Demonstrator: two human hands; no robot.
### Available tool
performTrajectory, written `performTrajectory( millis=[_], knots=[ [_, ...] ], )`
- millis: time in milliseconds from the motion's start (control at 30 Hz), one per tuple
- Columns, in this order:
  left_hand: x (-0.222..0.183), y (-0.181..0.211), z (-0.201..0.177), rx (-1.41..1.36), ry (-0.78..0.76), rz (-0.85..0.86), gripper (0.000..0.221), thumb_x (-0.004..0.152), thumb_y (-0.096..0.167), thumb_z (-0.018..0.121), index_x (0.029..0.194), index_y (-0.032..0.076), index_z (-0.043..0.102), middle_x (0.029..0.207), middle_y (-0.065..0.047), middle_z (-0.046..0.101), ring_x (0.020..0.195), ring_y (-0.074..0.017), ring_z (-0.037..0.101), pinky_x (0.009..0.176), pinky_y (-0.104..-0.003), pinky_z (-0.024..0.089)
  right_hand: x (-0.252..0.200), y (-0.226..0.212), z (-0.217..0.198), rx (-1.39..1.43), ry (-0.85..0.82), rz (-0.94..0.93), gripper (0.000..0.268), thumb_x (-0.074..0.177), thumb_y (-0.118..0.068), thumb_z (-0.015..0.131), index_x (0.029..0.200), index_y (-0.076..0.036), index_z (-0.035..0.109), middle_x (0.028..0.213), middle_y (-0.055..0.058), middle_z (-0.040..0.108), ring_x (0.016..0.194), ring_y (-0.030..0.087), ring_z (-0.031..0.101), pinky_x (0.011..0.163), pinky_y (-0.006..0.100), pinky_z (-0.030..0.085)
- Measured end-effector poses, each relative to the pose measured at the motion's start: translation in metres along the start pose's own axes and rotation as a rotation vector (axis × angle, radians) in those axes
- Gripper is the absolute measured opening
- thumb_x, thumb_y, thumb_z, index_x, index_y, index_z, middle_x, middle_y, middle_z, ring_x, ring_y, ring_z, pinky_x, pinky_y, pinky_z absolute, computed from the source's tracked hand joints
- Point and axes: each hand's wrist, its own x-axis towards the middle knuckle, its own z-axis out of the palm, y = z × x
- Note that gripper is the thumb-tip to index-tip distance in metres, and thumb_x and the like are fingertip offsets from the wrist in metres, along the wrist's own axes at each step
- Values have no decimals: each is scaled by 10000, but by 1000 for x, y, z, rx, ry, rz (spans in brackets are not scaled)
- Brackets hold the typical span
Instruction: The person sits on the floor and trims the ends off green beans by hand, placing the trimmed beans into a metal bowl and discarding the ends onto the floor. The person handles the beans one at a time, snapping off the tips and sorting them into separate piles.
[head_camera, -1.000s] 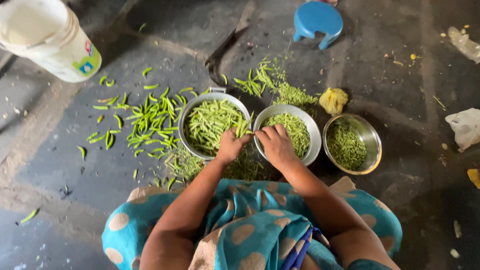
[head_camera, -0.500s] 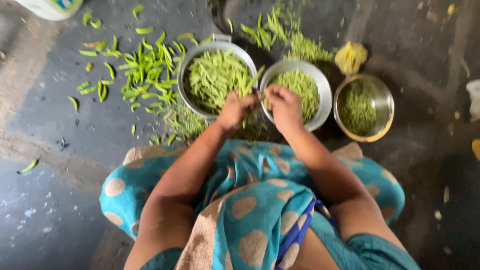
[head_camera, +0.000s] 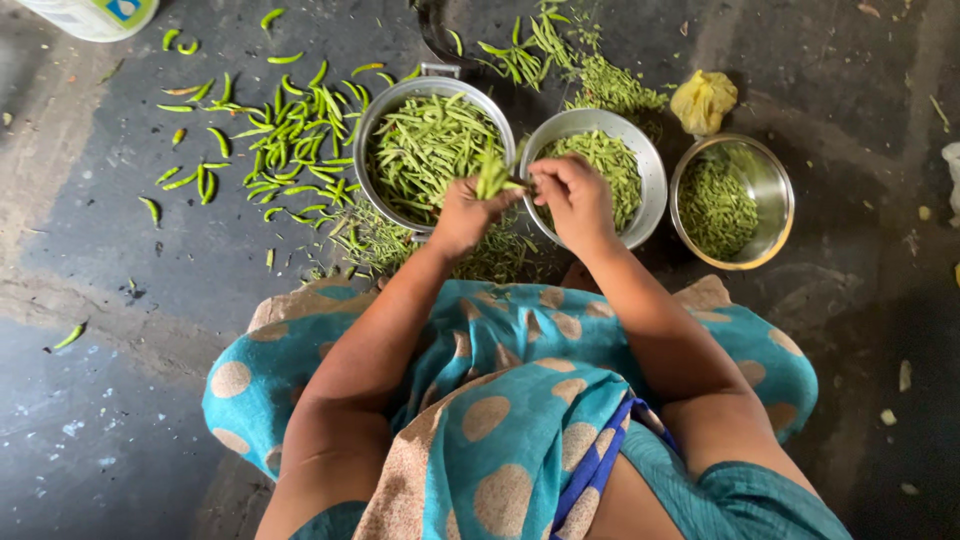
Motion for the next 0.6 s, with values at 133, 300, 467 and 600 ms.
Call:
performTrajectory(
  millis=[133,300,467,600],
  knots=[
    [2,0,1,291,75,190,162,868,128,809,1004,54,761,771,2,711,677,-99,582,633,-303,519,1,-18,-2,-609,-51,-314,129,940,-33,670,1048,-84,718,1031,78,645,939,296,637,801,391,543],
    [2,-6,1,617,123,372,167,870,163,819,944,45,728,777,-100,688,669,-198,647,660,-325,534,2,-25,-3,-903,-61,-396,96,864,-109,733,957,-131,728,1003,31,638,1001,279,577,865,407,502],
    [9,-17,5,377,93,298,144,927,164,805,921,37,738,741,-64,653,634,-150,551,606,-319,469,-4,-1,2,-822,-11,-319,102,877,-81,771,966,-88,721,932,97,610,941,306,574,867,423,489],
    [7,-21,18,-172,72,26,76,963,138,735,958,66,755,779,15,686,620,-65,515,564,-254,422,-12,32,18,24,175,70,64,960,-38,726,1020,-51,708,934,63,664,889,209,649,836,320,523]
  ],
)
